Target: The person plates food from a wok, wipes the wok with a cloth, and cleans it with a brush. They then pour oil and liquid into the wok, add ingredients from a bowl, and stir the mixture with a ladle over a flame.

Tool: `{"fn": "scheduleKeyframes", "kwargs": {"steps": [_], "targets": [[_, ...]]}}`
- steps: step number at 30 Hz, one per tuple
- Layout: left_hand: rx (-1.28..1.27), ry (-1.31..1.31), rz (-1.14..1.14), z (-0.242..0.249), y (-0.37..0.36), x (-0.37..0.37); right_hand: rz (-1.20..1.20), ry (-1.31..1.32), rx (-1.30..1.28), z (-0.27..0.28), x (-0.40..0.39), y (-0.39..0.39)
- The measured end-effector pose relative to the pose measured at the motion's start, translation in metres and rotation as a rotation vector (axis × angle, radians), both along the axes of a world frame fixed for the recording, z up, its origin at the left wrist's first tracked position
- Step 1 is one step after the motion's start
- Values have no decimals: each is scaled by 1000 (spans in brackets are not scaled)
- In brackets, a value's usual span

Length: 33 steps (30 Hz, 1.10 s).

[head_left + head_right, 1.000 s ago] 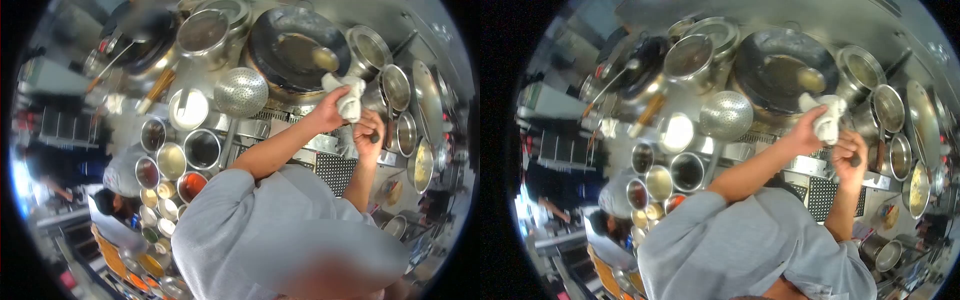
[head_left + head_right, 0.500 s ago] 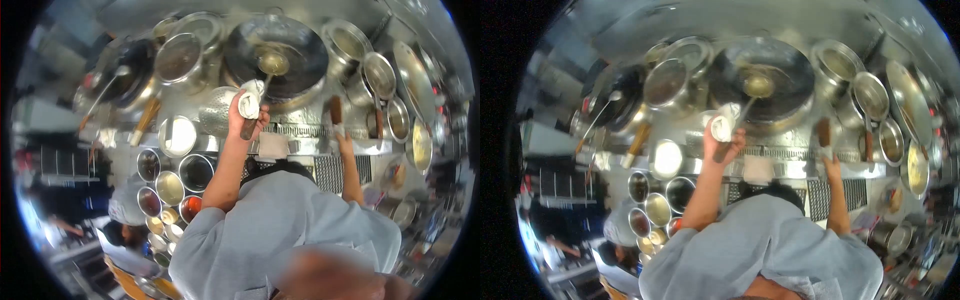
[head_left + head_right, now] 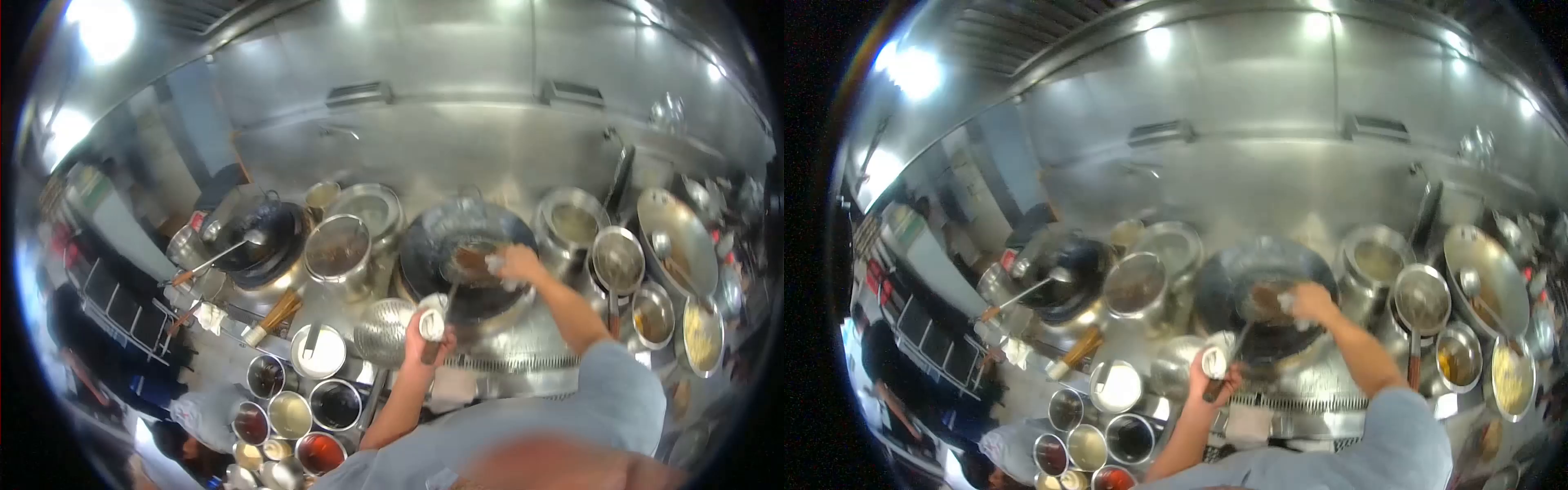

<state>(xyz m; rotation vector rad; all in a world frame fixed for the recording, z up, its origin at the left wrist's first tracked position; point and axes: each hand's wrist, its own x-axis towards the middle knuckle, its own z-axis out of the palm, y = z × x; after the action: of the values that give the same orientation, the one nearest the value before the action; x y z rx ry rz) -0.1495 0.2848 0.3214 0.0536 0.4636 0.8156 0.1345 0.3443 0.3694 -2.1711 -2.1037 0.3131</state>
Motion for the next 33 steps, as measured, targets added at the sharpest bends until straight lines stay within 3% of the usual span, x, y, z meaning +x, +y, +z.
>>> {"fn": "scheduleKeyframes", "kwargs": {"steps": [1,3,7,9,14,16,19,21,23,26,27,29,31,33], "targets": [[14,-63,-4,-4,2,-1,13,74,60,-7,-3,-6],[-5,5,-7,0,-4,-1,46,137,-236,-18,-1,-16],[1,72,11,5,-5,-3,48,8,-303,-49,8,-31],[-25,25,32,3,-5,-4,-67,-395,142,-52,-10,-63],[-8,7,17,3,-6,-4,-46,-154,33,-48,-4,-52],[15,85,9,10,-7,-5,-161,206,42,-18,-3,-42],[-44,-5,-17,8,-2,-5,-35,317,150,-18,-1,-31],[8,-7,-9,10,-3,-5,-78,-15,-77,-6,4,-12],[5,-3,-39,11,2,-8,-82,-24,72,8,11,5],[-50,-96,-50,-7,9,-10,91,121,-80,-16,17,18],[24,-139,-38,-13,7,-11,144,-221,-140,-9,12,27],[-7,-32,-14,-7,7,-16,-103,-59,7,29,2,19],[-40,-34,4,-2,6,-18,-105,-44,48,18,-2,23],[-95,-24,-7,-6,-3,-20,185,-12,-104,-5,7,27]]}}
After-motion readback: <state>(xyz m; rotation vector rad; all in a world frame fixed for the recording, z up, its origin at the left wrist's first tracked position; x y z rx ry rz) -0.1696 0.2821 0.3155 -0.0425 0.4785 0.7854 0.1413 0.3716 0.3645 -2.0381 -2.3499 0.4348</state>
